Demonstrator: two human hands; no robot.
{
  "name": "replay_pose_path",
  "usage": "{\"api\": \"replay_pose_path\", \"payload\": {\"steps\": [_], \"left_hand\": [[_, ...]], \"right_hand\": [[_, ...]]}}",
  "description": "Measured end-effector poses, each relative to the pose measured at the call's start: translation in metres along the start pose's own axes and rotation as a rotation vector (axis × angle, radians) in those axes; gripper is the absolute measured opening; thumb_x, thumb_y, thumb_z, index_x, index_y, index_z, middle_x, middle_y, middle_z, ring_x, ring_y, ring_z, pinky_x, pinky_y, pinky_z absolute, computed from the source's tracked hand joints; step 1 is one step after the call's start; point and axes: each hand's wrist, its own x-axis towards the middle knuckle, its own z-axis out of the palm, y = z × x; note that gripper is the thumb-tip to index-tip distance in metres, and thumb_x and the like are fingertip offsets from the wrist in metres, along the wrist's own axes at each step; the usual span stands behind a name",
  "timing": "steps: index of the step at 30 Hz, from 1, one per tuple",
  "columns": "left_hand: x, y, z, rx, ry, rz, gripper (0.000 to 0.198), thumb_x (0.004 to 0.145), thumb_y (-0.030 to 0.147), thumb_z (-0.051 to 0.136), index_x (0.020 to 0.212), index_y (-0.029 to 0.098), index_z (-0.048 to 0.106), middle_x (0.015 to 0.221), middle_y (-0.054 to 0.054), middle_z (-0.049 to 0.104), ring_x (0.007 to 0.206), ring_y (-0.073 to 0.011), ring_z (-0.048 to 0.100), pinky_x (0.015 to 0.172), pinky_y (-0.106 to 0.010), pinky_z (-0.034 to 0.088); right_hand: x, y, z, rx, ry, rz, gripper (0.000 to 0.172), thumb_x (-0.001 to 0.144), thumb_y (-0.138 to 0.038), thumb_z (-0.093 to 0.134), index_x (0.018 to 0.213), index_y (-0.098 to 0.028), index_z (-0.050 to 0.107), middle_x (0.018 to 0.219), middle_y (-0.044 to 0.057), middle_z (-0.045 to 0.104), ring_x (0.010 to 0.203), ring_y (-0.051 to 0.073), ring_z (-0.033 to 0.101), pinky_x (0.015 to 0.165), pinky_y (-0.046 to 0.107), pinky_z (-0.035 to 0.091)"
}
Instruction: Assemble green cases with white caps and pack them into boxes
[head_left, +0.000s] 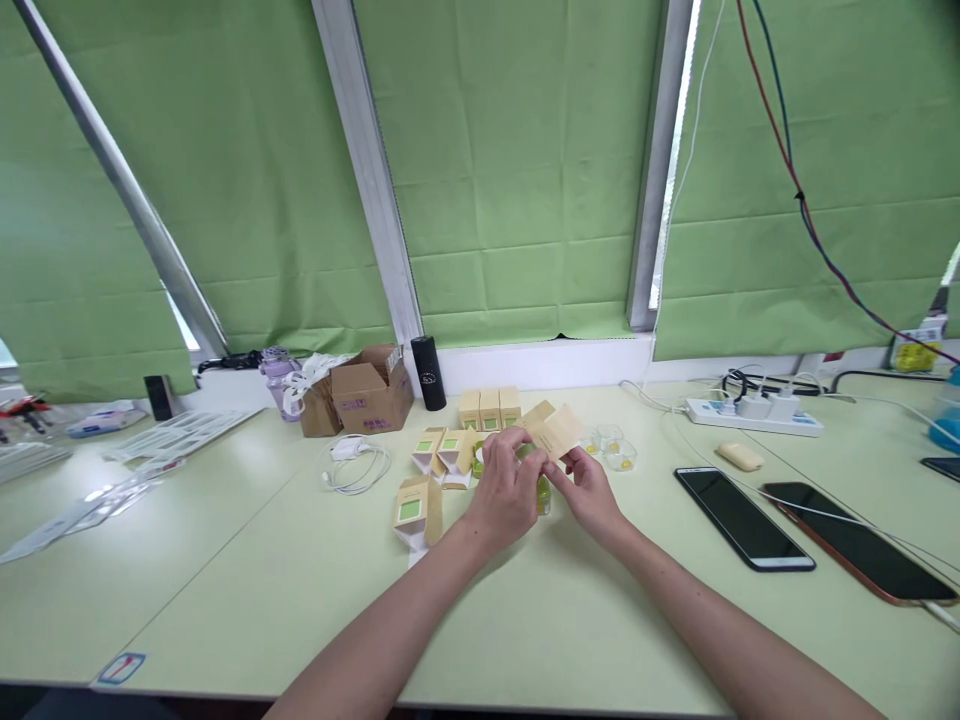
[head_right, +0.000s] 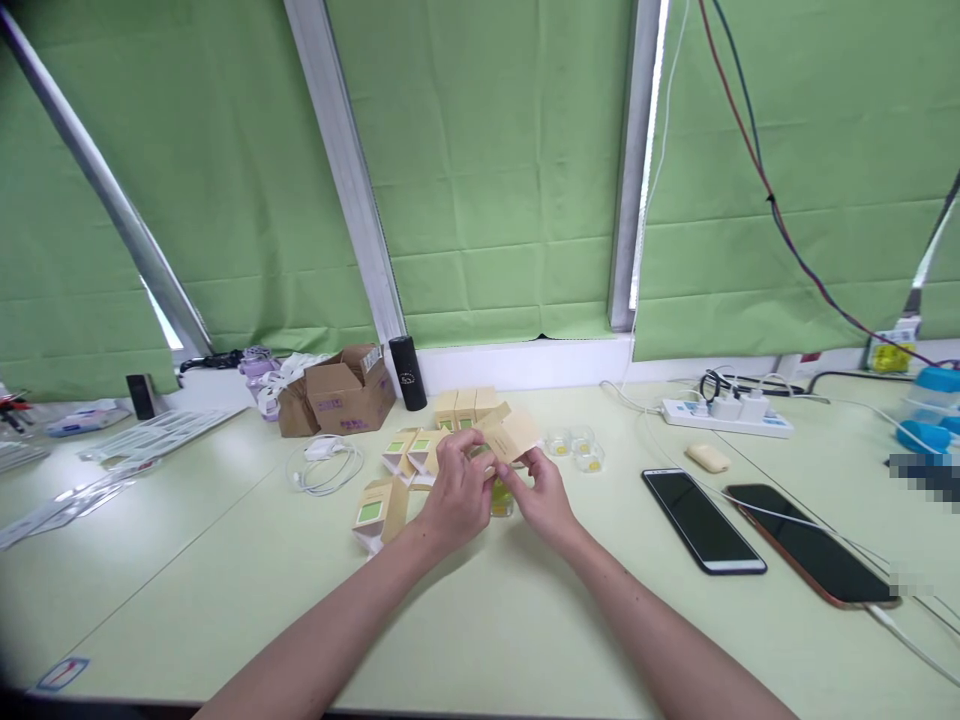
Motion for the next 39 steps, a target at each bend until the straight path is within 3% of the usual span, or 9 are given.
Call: {"api": "replay_pose_path", "payload": {"steps": [4, 8, 12, 17, 22, 29, 39], "left_hand": [[-0.006, 0.001, -0.001, -0.187, -0.03, -0.029, 0.039, 0.087, 0.005, 0.058, 0.121, 0.022, 0.049, 0.13, -0.016, 0.045, 0.126, -0.0309, 0.05, 0.1, -0.054, 0.052], [-0.013, -0.001, -0.002, -0.381, 0.005, -0.072, 0.038, 0.093, 0.004, 0.054, 0.125, 0.023, 0.047, 0.134, -0.015, 0.046, 0.134, -0.0284, 0.05, 0.105, -0.052, 0.053], [-0.019, -0.006, -0.001, -0.379, 0.057, -0.157, 0.042, 0.095, 0.008, 0.056, 0.132, 0.025, 0.046, 0.134, -0.014, 0.049, 0.131, -0.0277, 0.051, 0.106, -0.053, 0.052], [-0.024, -0.015, 0.0, -0.351, 0.013, -0.332, 0.05, 0.098, 0.017, 0.059, 0.144, 0.028, 0.042, 0.139, -0.015, 0.045, 0.134, -0.0289, 0.048, 0.11, -0.055, 0.05], [-0.027, -0.019, 0.001, -0.337, -0.041, -0.36, 0.053, 0.095, 0.016, 0.058, 0.145, 0.029, 0.044, 0.142, -0.015, 0.041, 0.138, -0.0308, 0.044, 0.111, -0.057, 0.05], [-0.03, -0.017, 0.001, -0.335, -0.057, -0.328, 0.053, 0.089, 0.008, 0.064, 0.136, 0.029, 0.049, 0.141, -0.015, 0.039, 0.139, -0.0309, 0.044, 0.108, -0.054, 0.051], [-0.034, -0.018, 0.001, -0.338, -0.096, -0.348, 0.058, 0.087, 0.013, 0.073, 0.137, 0.029, 0.047, 0.143, -0.015, 0.037, 0.139, -0.0327, 0.043, 0.108, -0.057, 0.049]], "right_hand": [[0.001, 0.005, -0.004, 0.043, 0.08, 0.029, 0.05, 0.082, -0.066, 0.076, 0.105, -0.023, 0.064, 0.101, 0.009, 0.075, 0.087, 0.026, 0.064, 0.076, 0.038, 0.048], [0.001, 0.003, -0.01, 0.05, 0.076, 0.003, 0.048, 0.082, -0.06, 0.077, 0.11, -0.025, 0.06, 0.104, 0.007, 0.071, 0.088, 0.025, 0.062, 0.076, 0.038, 0.048], [0.0, -0.003, -0.013, -0.031, 0.094, -0.077, 0.042, 0.085, -0.051, 0.076, 0.113, -0.026, 0.058, 0.108, 0.007, 0.069, 0.091, 0.025, 0.061, 0.079, 0.04, 0.049], [-0.002, -0.017, -0.017, -0.277, 0.052, -0.329, 0.045, 0.088, -0.032, 0.069, 0.129, -0.027, 0.053, 0.13, 0.011, 0.062, 0.119, 0.032, 0.059, 0.096, 0.048, 0.05], [-0.002, -0.017, -0.021, -0.496, 0.051, -0.616, 0.052, 0.083, -0.02, 0.063, 0.133, -0.028, 0.051, 0.137, 0.013, 0.053, 0.128, 0.036, 0.052, 0.103, 0.058, 0.047], [-0.004, -0.013, -0.021, -0.554, 0.014, -0.664, 0.058, 0.08, -0.012, 0.059, 0.133, -0.031, 0.048, 0.137, 0.013, 0.047, 0.127, 0.037, 0.05, 0.093, 0.055, 0.051], [-0.005, -0.015, -0.019, -0.523, -0.041, -0.717, 0.057, 0.081, -0.008, 0.059, 0.132, -0.032, 0.047, 0.135, 0.013, 0.047, 0.126, 0.035, 0.05, 0.091, 0.053, 0.053]]}}
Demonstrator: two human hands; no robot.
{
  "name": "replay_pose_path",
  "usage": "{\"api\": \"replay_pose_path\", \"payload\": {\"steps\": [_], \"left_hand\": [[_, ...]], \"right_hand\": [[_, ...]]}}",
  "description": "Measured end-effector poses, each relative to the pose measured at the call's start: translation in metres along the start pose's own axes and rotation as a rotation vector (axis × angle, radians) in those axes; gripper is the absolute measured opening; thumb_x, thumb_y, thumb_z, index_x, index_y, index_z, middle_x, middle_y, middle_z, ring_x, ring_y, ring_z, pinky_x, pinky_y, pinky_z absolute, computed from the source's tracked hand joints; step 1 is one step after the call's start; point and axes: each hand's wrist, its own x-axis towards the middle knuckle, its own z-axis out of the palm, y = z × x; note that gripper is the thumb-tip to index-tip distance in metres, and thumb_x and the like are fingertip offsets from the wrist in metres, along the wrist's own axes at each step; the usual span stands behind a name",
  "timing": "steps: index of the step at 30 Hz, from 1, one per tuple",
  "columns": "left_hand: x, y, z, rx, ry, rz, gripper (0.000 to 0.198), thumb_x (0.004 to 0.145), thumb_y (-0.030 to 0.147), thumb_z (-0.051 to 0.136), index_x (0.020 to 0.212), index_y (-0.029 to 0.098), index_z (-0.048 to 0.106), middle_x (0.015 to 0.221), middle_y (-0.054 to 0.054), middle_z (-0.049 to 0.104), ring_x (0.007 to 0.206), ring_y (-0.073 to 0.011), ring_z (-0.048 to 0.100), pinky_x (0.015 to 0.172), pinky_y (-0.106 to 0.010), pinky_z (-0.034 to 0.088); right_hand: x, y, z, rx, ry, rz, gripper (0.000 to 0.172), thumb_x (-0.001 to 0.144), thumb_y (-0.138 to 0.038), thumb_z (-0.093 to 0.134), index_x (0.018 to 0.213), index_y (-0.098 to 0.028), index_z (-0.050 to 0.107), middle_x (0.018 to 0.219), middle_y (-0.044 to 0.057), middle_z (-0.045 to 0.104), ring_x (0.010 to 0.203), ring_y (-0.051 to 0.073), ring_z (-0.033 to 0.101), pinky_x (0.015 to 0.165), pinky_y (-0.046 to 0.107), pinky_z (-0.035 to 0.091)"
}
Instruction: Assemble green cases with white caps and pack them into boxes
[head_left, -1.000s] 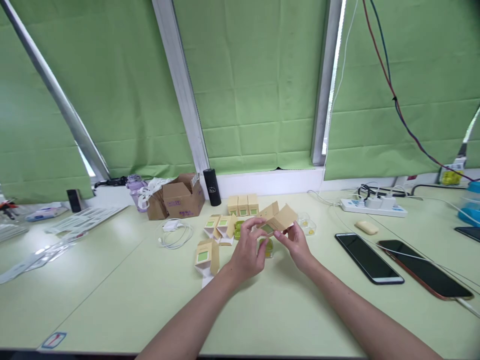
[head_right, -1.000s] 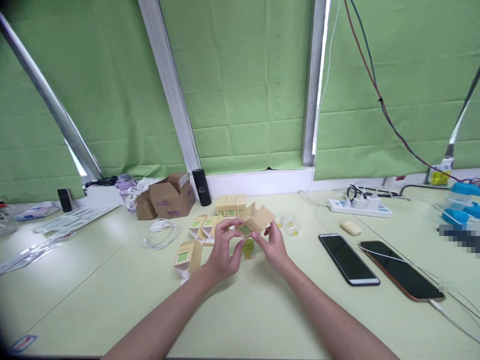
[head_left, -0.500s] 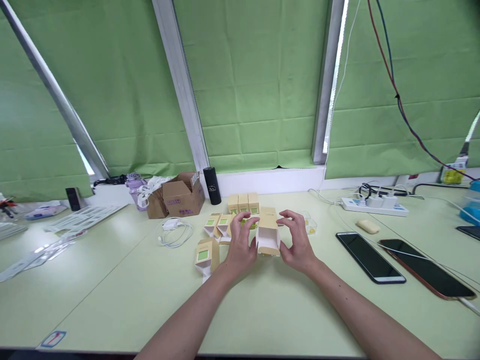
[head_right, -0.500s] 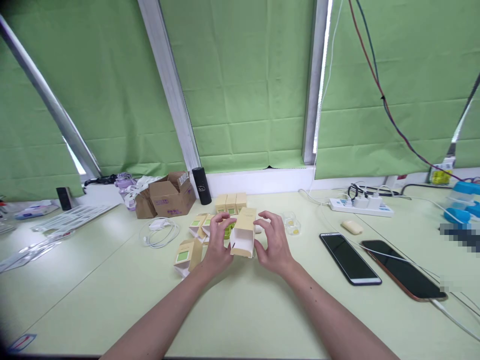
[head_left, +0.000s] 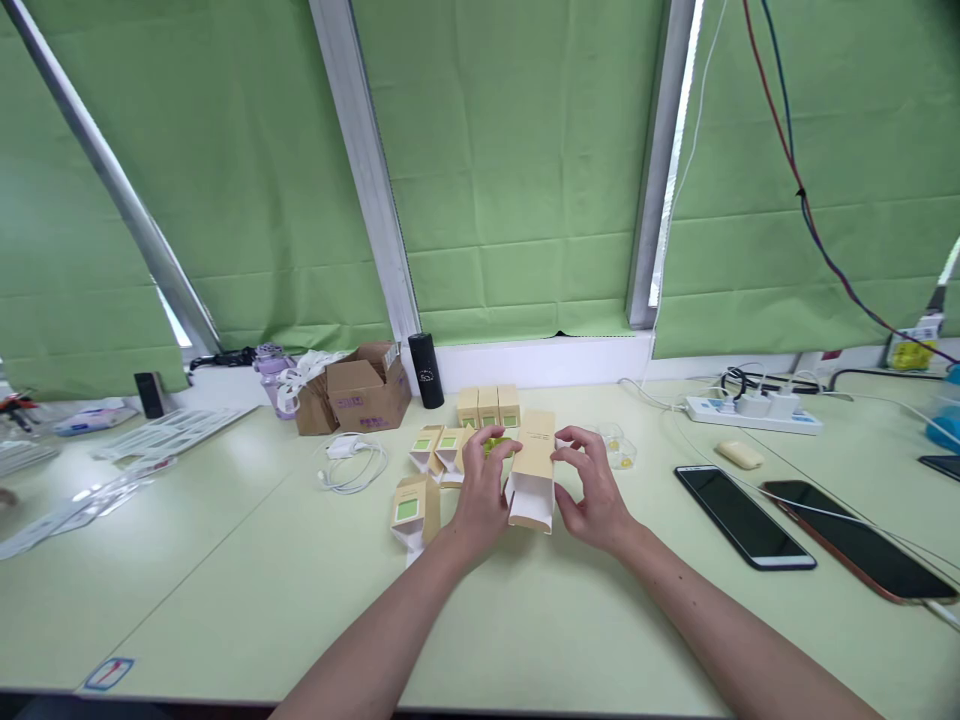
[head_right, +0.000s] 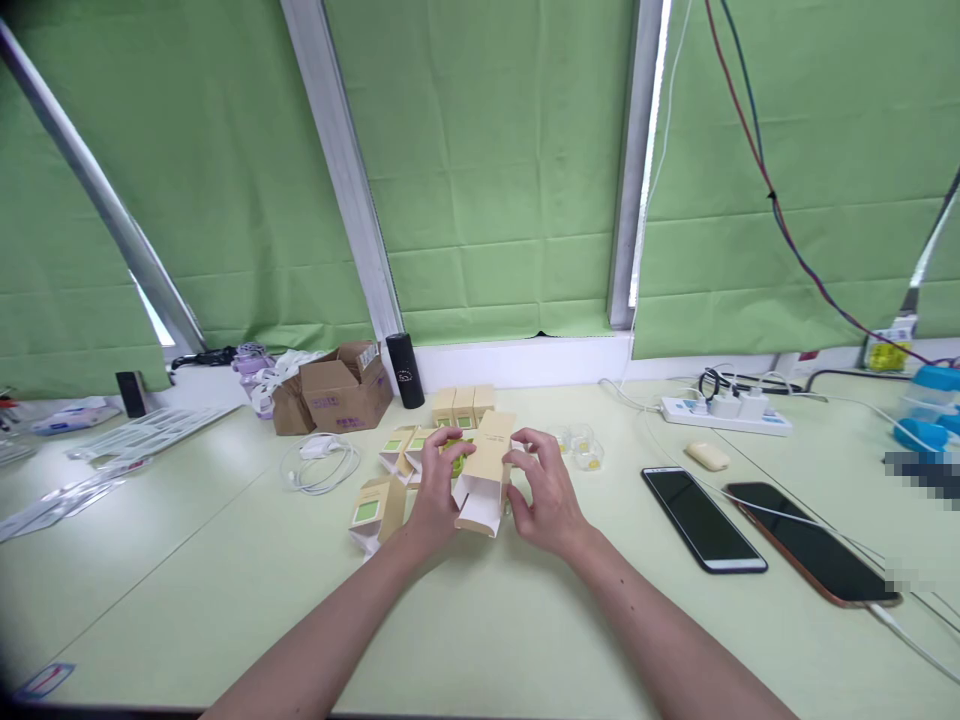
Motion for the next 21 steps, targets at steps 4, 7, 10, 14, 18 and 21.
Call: {"api": "replay_pose_path", "payload": {"steps": [4, 7, 10, 14, 18, 21], "left_hand": [[0.0, 0.0, 0.0, 0.002, -0.002, 0.013, 0.057, 0.086, 0.012, 0.072, 0.136, 0.028, 0.048, 0.144, -0.016, 0.036, 0.141, -0.0336, 0.042, 0.108, -0.057, 0.05], [0.001, 0.0, -0.001, -0.026, 0.0, 0.006, 0.059, 0.085, 0.02, 0.077, 0.135, 0.029, 0.048, 0.143, -0.016, 0.037, 0.14, -0.0337, 0.044, 0.107, -0.056, 0.05], [0.003, 0.001, -0.003, -0.104, 0.012, -0.008, 0.07, 0.077, 0.033, 0.087, 0.135, 0.028, 0.048, 0.144, -0.016, 0.039, 0.139, -0.0353, 0.046, 0.107, -0.055, 0.05], [0.007, 0.003, -0.004, -0.222, 0.084, -0.038, 0.068, 0.076, 0.035, 0.087, 0.132, 0.026, 0.05, 0.145, -0.017, 0.045, 0.139, -0.0359, 0.047, 0.111, -0.057, 0.047], [0.011, 0.007, -0.003, -0.307, 0.144, -0.1, 0.047, 0.086, 0.027, 0.076, 0.126, 0.026, 0.052, 0.139, -0.015, 0.056, 0.142, -0.0334, 0.047, 0.114, -0.059, 0.045], [0.012, 0.007, -0.003, -0.341, 0.159, -0.13, 0.045, 0.085, 0.031, 0.078, 0.123, 0.025, 0.055, 0.134, -0.014, 0.06, 0.141, -0.0335, 0.049, 0.115, -0.058, 0.044]], "right_hand": [[0.0, 0.001, 0.0, -0.002, 0.005, -0.001, 0.058, 0.081, -0.007, 0.059, 0.132, -0.032, 0.047, 0.135, 0.013, 0.048, 0.125, 0.035, 0.052, 0.091, 0.054, 0.054], [0.0, 0.0, -0.001, -0.006, -0.001, 0.011, 0.061, 0.081, -0.009, 0.06, 0.135, -0.033, 0.046, 0.135, 0.013, 0.049, 0.126, 0.036, 0.053, 0.092, 0.055, 0.054], [0.001, 0.0, -0.002, -0.004, 0.019, 0.023, 0.069, 0.082, -0.011, 0.062, 0.144, -0.032, 0.04, 0.137, 0.014, 0.049, 0.128, 0.037, 0.052, 0.097, 0.059, 0.053], [0.001, 0.0, -0.003, -0.018, 0.026, 0.049, 0.071, 0.086, -0.015, 0.063, 0.15, -0.031, 0.035, 0.137, 0.016, 0.05, 0.128, 0.037, 0.052, 0.101, 0.062, 0.051], [0.0, 0.001, -0.002, -0.034, 0.023, 0.065, 0.068, 0.089, -0.017, 0.064, 0.149, -0.03, 0.035, 0.136, 0.016, 0.051, 0.128, 0.038, 0.052, 0.102, 0.062, 0.05], [-0.001, 0.001, -0.002, -0.034, 0.03, 0.081, 0.066, 0.09, -0.018, 0.064, 0.148, -0.029, 0.036, 0.136, 0.015, 0.051, 0.127, 0.037, 0.052, 0.102, 0.061, 0.05]]}}
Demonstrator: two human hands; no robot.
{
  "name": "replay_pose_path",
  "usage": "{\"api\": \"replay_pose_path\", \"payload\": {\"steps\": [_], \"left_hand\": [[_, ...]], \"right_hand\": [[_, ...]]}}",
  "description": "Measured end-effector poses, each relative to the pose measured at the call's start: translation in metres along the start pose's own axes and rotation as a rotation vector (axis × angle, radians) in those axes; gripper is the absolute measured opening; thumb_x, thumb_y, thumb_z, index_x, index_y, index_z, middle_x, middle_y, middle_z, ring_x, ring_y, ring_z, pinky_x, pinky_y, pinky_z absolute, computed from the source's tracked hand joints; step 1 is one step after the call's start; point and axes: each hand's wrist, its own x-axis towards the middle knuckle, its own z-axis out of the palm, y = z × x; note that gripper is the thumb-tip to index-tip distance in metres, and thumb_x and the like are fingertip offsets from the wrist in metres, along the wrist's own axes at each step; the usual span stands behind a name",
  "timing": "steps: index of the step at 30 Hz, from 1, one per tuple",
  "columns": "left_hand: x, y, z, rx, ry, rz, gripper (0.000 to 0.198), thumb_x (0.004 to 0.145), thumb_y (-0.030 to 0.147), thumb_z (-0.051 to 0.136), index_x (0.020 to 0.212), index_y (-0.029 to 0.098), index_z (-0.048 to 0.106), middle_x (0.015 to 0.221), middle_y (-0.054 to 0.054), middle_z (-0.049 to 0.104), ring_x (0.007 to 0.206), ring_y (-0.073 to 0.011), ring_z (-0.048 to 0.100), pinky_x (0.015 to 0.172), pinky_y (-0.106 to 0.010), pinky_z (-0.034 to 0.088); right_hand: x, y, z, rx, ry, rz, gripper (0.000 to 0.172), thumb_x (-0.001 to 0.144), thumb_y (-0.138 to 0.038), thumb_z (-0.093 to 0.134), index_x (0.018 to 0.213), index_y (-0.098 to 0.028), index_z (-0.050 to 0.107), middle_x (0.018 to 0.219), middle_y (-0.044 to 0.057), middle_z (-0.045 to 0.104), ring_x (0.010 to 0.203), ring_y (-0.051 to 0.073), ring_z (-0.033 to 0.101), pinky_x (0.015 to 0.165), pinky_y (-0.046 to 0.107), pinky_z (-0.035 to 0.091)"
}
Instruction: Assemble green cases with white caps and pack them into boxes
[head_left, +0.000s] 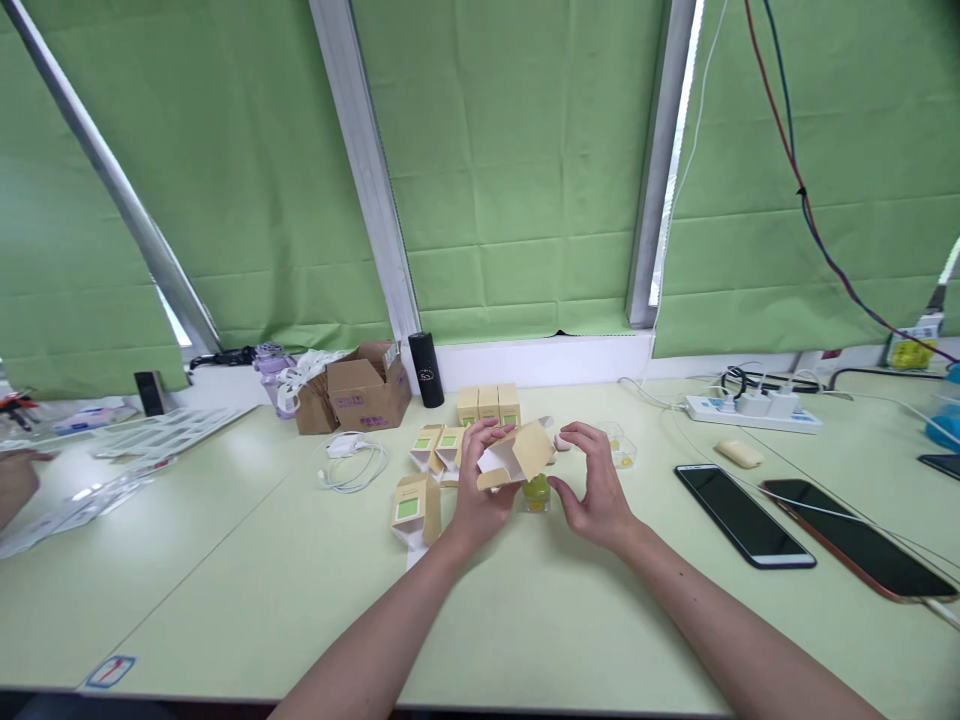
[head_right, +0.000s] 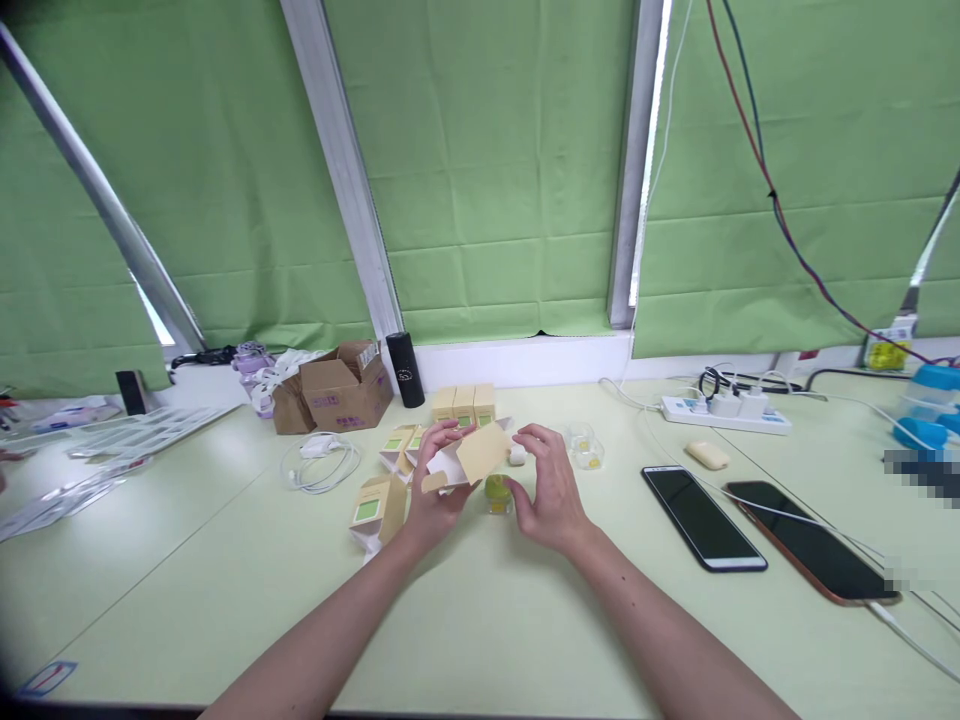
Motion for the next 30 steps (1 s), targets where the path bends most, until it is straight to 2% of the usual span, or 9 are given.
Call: {"api": "replay_pose_path", "payload": {"steps": [4, 7, 12, 17, 24, 30], "left_hand": [[-0.003, -0.004, 0.001, -0.108, 0.07, -0.156, 0.053, 0.085, 0.04, 0.081, 0.129, 0.024, 0.056, 0.139, -0.015, 0.056, 0.137, -0.0326, 0.054, 0.112, -0.052, 0.048], [-0.004, -0.005, 0.003, -0.283, 0.068, -0.278, 0.058, 0.086, 0.046, 0.079, 0.133, 0.023, 0.054, 0.135, -0.015, 0.061, 0.13, -0.03, 0.06, 0.109, -0.047, 0.05], [0.002, 0.0, 0.003, -0.404, 0.041, -0.365, 0.049, 0.09, 0.053, 0.075, 0.124, 0.02, 0.061, 0.122, -0.013, 0.07, 0.116, -0.028, 0.067, 0.103, -0.042, 0.052], [0.007, 0.0, 0.004, -0.499, 0.035, -0.421, 0.052, 0.09, 0.055, 0.074, 0.127, 0.018, 0.065, 0.128, -0.015, 0.071, 0.122, -0.0298, 0.066, 0.106, -0.043, 0.052], [0.007, 0.002, 0.007, -0.496, 0.072, -0.505, 0.059, 0.088, 0.056, 0.077, 0.131, 0.018, 0.064, 0.128, -0.015, 0.072, 0.122, -0.0295, 0.067, 0.105, -0.042, 0.053], [0.006, 0.005, 0.008, -0.437, 0.081, -0.569, 0.063, 0.084, 0.062, 0.078, 0.127, 0.02, 0.059, 0.105, -0.009, 0.076, 0.101, -0.0253, 0.073, 0.09, -0.037, 0.056]], "right_hand": [[0.0, 0.0, 0.001, 0.012, 0.013, 0.016, 0.063, 0.09, -0.02, 0.064, 0.147, -0.029, 0.038, 0.135, 0.015, 0.051, 0.127, 0.037, 0.052, 0.102, 0.061, 0.05], [0.0, -0.001, 0.001, 0.015, 0.02, 0.026, 0.062, 0.091, -0.022, 0.063, 0.147, -0.029, 0.039, 0.135, 0.015, 0.051, 0.128, 0.037, 0.052, 0.103, 0.062, 0.05], [0.0, -0.002, 0.002, 0.038, 0.02, 0.049, 0.058, 0.092, -0.023, 0.062, 0.145, -0.028, 0.04, 0.136, 0.015, 0.051, 0.13, 0.037, 0.052, 0.105, 0.062, 0.049], [0.0, -0.006, 0.001, 0.087, -0.022, 0.059, 0.056, 0.094, -0.022, 0.06, 0.146, -0.027, 0.041, 0.138, 0.016, 0.049, 0.133, 0.036, 0.051, 0.108, 0.061, 0.049], [0.0, -0.011, 0.003, 0.169, -0.083, 0.102, 0.054, 0.095, -0.02, 0.058, 0.146, -0.03, 0.045, 0.144, 0.016, 0.046, 0.14, 0.036, 0.048, 0.102, 0.057, 0.057], [-0.002, -0.011, 0.007, 0.292, -0.103, 0.161, 0.053, 0.098, -0.018, 0.054, 0.148, -0.034, 0.048, 0.152, 0.013, 0.038, 0.138, 0.032, 0.052, 0.101, 0.052, 0.061]]}}
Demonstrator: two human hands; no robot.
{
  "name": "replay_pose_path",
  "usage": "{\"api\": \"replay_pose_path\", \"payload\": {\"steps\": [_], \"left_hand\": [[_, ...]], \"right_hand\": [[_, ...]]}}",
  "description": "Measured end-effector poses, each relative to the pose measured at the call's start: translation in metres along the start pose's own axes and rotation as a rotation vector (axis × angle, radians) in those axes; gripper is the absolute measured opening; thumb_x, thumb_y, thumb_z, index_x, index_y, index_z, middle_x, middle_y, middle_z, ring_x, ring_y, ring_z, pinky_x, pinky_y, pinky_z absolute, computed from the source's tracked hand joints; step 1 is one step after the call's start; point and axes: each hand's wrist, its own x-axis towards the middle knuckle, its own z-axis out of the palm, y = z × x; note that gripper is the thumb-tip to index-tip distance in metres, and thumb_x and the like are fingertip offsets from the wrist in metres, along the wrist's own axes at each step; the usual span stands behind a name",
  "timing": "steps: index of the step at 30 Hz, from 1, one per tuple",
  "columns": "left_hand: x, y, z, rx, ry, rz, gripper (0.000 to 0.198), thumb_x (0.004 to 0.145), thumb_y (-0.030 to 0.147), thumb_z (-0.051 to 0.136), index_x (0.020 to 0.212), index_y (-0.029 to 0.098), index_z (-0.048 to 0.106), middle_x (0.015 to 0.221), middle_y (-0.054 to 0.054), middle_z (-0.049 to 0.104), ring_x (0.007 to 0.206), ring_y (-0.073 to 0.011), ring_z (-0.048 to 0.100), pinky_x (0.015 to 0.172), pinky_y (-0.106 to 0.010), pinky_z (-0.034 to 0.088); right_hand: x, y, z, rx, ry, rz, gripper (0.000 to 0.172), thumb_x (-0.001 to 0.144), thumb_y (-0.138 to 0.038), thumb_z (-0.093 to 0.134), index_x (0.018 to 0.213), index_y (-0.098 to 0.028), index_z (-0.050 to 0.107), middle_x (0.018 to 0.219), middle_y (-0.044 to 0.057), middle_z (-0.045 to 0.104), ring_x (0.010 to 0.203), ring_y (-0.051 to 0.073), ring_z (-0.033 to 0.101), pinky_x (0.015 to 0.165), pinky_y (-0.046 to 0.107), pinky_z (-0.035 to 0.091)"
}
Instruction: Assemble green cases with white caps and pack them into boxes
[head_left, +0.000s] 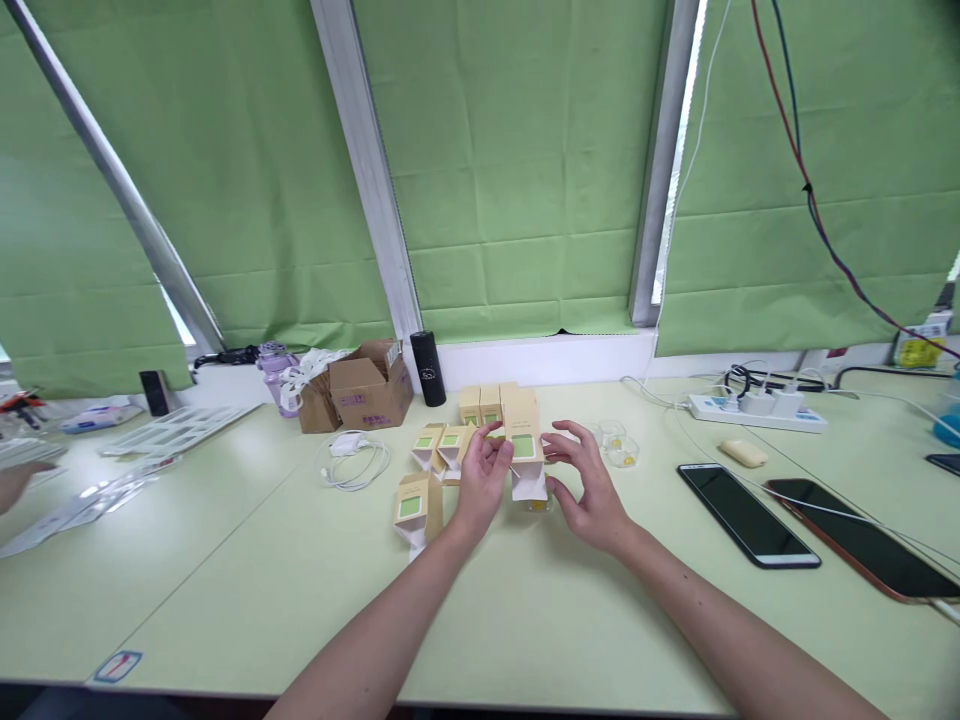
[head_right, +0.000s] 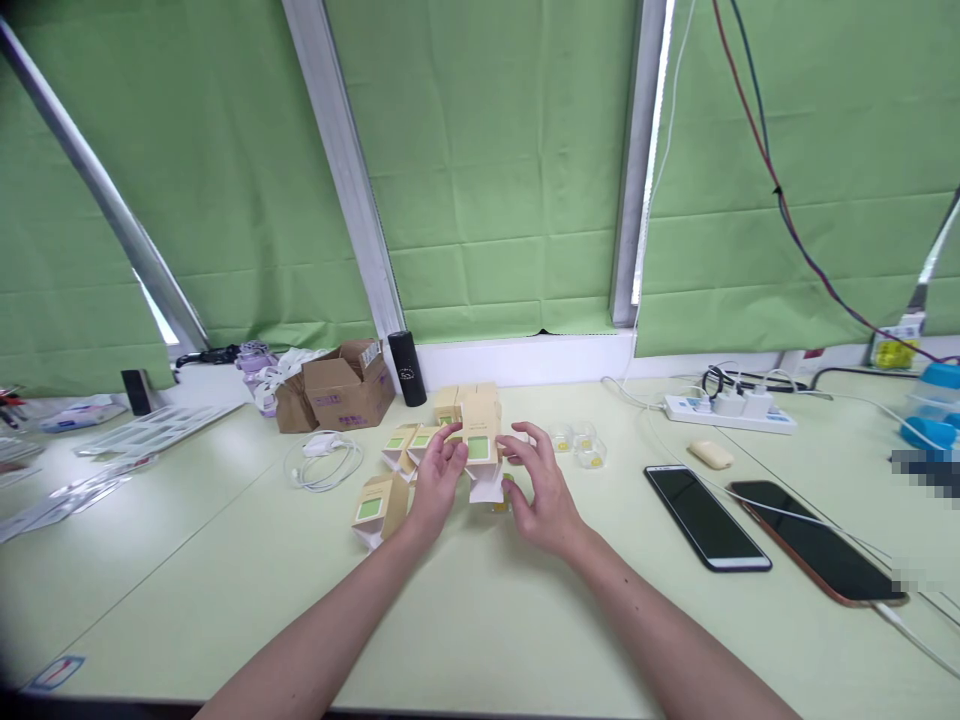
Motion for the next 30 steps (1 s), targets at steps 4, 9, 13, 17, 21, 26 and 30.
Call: {"api": "replay_pose_path", "payload": {"steps": [4, 9, 13, 17, 21, 26, 30], "left_hand": [[0.001, -0.001, 0.0, 0.024, -0.024, -0.009, 0.065, 0.082, 0.067, 0.077, 0.123, 0.021, 0.056, 0.09, -0.003, 0.073, 0.088, -0.0207, 0.072, 0.081, -0.033, 0.055], [0.002, -0.007, -0.001, 0.034, -0.05, -0.012, 0.066, 0.082, 0.068, 0.076, 0.123, 0.022, 0.053, 0.091, -0.003, 0.072, 0.087, -0.0199, 0.071, 0.081, -0.032, 0.053], [0.001, -0.011, -0.003, 0.039, -0.064, 0.039, 0.062, 0.087, 0.067, 0.072, 0.126, 0.023, 0.055, 0.113, -0.009, 0.07, 0.101, -0.0223, 0.07, 0.088, -0.034, 0.053], [-0.001, -0.013, -0.006, 0.079, -0.08, 0.082, 0.05, 0.094, 0.058, 0.067, 0.129, 0.025, 0.055, 0.136, -0.011, 0.06, 0.102, -0.0204, 0.066, 0.091, -0.035, 0.053], [-0.002, -0.016, -0.009, 0.11, -0.114, 0.14, 0.047, 0.094, 0.045, 0.07, 0.135, 0.028, 0.052, 0.143, -0.011, 0.055, 0.11, -0.0221, 0.064, 0.096, -0.037, 0.052], [-0.005, -0.015, -0.01, 0.208, -0.155, 0.217, 0.049, 0.09, 0.032, 0.072, 0.136, 0.03, 0.056, 0.143, -0.01, 0.052, 0.113, -0.0242, 0.064, 0.099, -0.041, 0.051], [-0.006, -0.011, -0.009, 0.26, -0.171, 0.258, 0.046, 0.088, 0.03, 0.073, 0.133, 0.031, 0.061, 0.144, -0.009, 0.047, 0.113, -0.0243, 0.064, 0.103, -0.043, 0.049]], "right_hand": [[0.0, 0.0, 0.001, 0.077, -0.007, 0.045, 0.047, 0.101, -0.019, 0.052, 0.145, -0.035, 0.054, 0.153, 0.011, 0.036, 0.142, 0.031, 0.048, 0.103, 0.051, 0.061], [0.0, -0.001, 0.002, 0.14, 0.003, 0.103, 0.041, 0.101, -0.024, 0.054, 0.14, -0.037, 0.058, 0.151, 0.01, 0.038, 0.134, 0.029, 0.056, 0.102, 0.05, 0.062], [0.001, 0.0, 0.002, 0.202, 0.029, 0.157, 0.038, 0.101, -0.027, 0.056, 0.138, -0.037, 0.06, 0.15, 0.01, 0.039, 0.121, 0.026, 0.064, 0.1, 0.048, 0.062], [0.002, 0.002, 0.001, 0.258, 0.064, 0.223, 0.036, 0.1, -0.029, 0.06, 0.136, -0.036, 0.061, 0.149, 0.009, 0.04, 0.106, 0.021, 0.07, 0.098, 0.046, 0.062], [0.002, 0.004, 0.0, 0.299, 0.088, 0.263, 0.036, 0.098, -0.028, 0.063, 0.134, -0.036, 0.063, 0.148, 0.009, 0.041, 0.103, 0.021, 0.071, 0.093, 0.044, 0.063], [0.003, 0.004, 0.001, 0.315, 0.081, 0.268, 0.037, 0.097, -0.028, 0.064, 0.133, -0.036, 0.064, 0.147, 0.009, 0.043, 0.104, 0.022, 0.072, 0.094, 0.045, 0.063], [0.003, 0.005, 0.001, 0.312, 0.066, 0.269, 0.039, 0.097, -0.027, 0.064, 0.134, -0.036, 0.063, 0.146, 0.009, 0.044, 0.103, 0.022, 0.072, 0.095, 0.046, 0.063]]}}
